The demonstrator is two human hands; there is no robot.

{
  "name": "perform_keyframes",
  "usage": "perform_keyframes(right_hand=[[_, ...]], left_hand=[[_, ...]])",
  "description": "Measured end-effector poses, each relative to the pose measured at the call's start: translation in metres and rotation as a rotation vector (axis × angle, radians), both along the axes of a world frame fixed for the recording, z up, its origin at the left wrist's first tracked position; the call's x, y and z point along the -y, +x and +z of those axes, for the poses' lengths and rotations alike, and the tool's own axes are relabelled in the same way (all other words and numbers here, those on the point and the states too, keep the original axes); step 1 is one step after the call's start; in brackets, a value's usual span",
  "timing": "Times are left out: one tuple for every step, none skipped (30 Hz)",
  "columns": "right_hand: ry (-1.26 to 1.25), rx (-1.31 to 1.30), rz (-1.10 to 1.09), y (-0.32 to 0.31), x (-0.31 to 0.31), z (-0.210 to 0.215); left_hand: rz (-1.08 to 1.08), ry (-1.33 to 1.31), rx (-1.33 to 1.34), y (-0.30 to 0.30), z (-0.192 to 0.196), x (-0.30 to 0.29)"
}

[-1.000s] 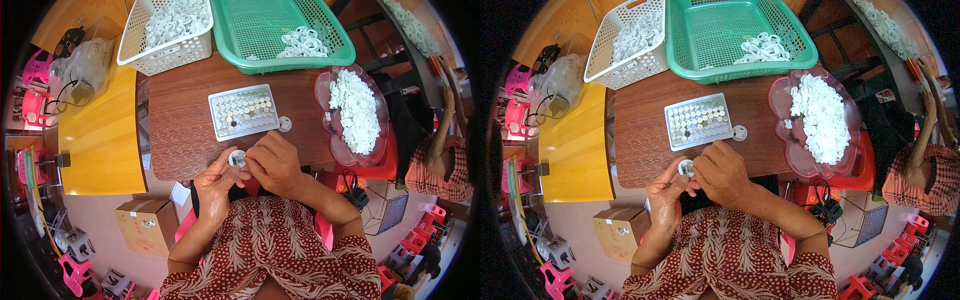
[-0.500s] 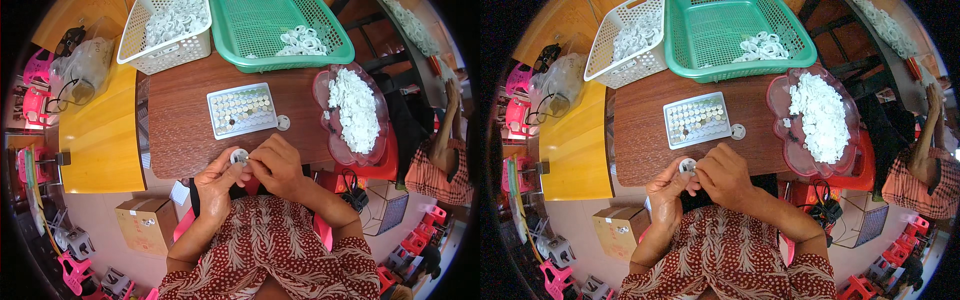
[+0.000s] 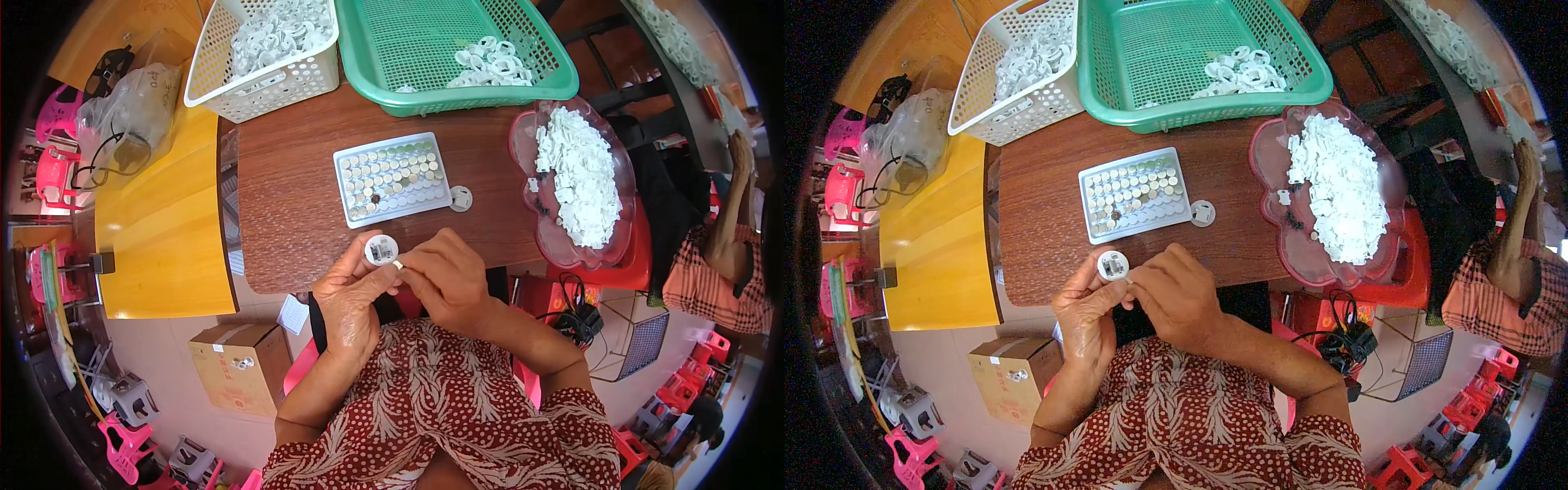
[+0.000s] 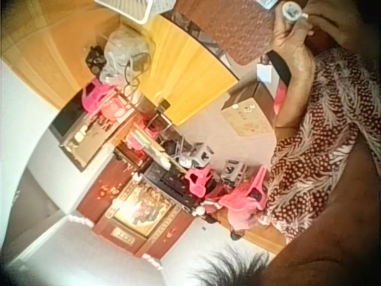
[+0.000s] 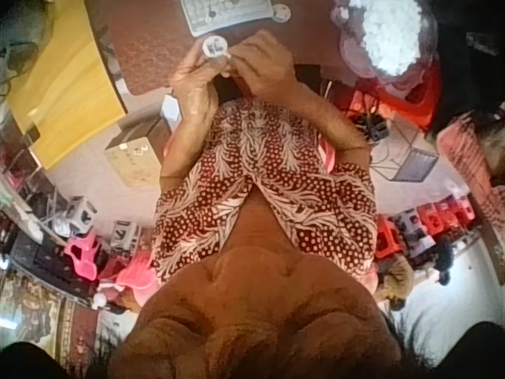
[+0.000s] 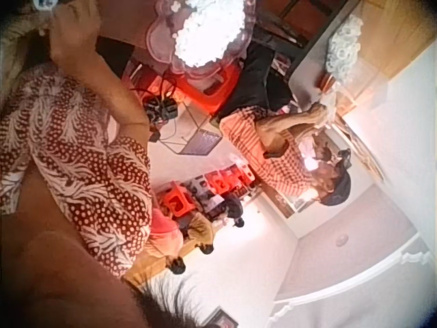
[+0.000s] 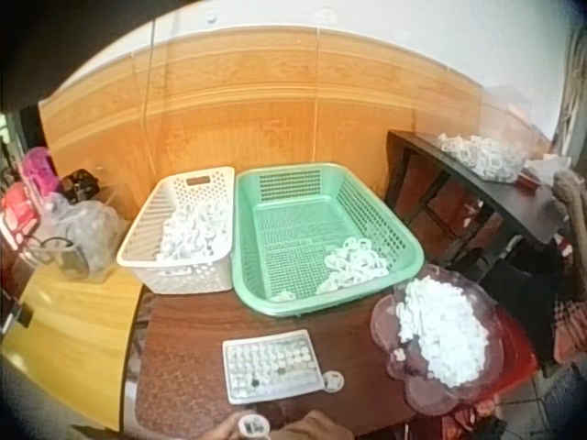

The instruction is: The person picks up a white plastic base, inserts a small metal battery from a tray, and snaps a white plastic cover onto the assembly before placing it into a pink flower-shaped bowl.

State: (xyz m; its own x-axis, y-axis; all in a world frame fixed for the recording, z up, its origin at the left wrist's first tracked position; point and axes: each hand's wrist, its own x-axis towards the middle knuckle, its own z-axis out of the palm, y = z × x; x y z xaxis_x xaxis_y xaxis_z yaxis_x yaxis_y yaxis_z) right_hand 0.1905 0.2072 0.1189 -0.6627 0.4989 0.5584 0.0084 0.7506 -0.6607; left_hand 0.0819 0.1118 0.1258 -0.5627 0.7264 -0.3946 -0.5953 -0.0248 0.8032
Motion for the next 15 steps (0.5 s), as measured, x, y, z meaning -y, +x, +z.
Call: perform_keyframes(right_hand=[[-0.13, -0.001, 0.015, 0.0008, 0.0001, 0.0012], [-0.131, -0.001, 0.014, 0.0015, 0.0005, 0.0018], [-0.213, 0.009, 0.014, 0.0021, 0.0009, 0.0022], [-0.296, 0.02, 0.014, 0.0025, 0.0012, 0.0023], [-0.297, 0.019, 0.014, 0.0025, 0.0014, 0.0022], [-0.223, 0.024, -0.003, 0.0024, 0.0015, 0.0014], [-0.15, 0.028, -0.019, 0.0023, 0.0017, 0.0006], [-0.151, 0.028, -0.02, 0.002, 0.0026, -0.0005], [-0.117, 0.022, -0.034, 0.0017, 0.0043, -0.0013], [-0.084, 0.017, -0.049, 0.0019, 0.0055, -0.002], [-0.084, 0.017, -0.051, 0.0026, 0.0059, -0.0026], [-0.066, 0.0, -0.06, 0.0034, 0.006, -0.0032], [-0.047, -0.017, -0.07, 0.0042, 0.0059, -0.0033], [-0.047, -0.017, -0.073, 0.0052, 0.0051, -0.0031], [-0.097, -0.039, -0.08, 0.0058, 0.0039, -0.0031]], left_hand=[[-0.001, -0.001, 0.0, 0.0008, 0.0006, -0.0003], [0.006, -0.002, -0.018, 0.0024, 0.0014, -0.0008], [0.013, -0.003, -0.038, 0.0035, 0.0018, -0.001], [0.013, -0.004, -0.038, 0.0042, 0.0019, -0.001], [0.011, -0.007, -0.042, 0.0048, 0.002, -0.0009], [0.008, -0.011, -0.045, 0.0053, 0.0016, -0.0011], [0.007, -0.012, -0.045, 0.0057, 0.0014, -0.0011], [0.003, -0.007, -0.033, 0.0059, 0.0014, -0.0011], [-0.001, -0.002, -0.021, 0.0061, 0.002, -0.001], [-0.003, -0.002, -0.021, 0.006, 0.0025, -0.001], [-0.006, 0.014, 0.013, 0.0057, 0.0028, -0.0009], [-0.01, 0.031, 0.048, 0.0055, 0.003, -0.001], [-0.013, 0.032, 0.048, 0.0056, 0.0029, -0.0011], [-0.005, 0.03, 0.058, 0.0058, 0.0026, -0.0013], [0.004, 0.027, 0.068, 0.006, 0.0023, -0.001]])
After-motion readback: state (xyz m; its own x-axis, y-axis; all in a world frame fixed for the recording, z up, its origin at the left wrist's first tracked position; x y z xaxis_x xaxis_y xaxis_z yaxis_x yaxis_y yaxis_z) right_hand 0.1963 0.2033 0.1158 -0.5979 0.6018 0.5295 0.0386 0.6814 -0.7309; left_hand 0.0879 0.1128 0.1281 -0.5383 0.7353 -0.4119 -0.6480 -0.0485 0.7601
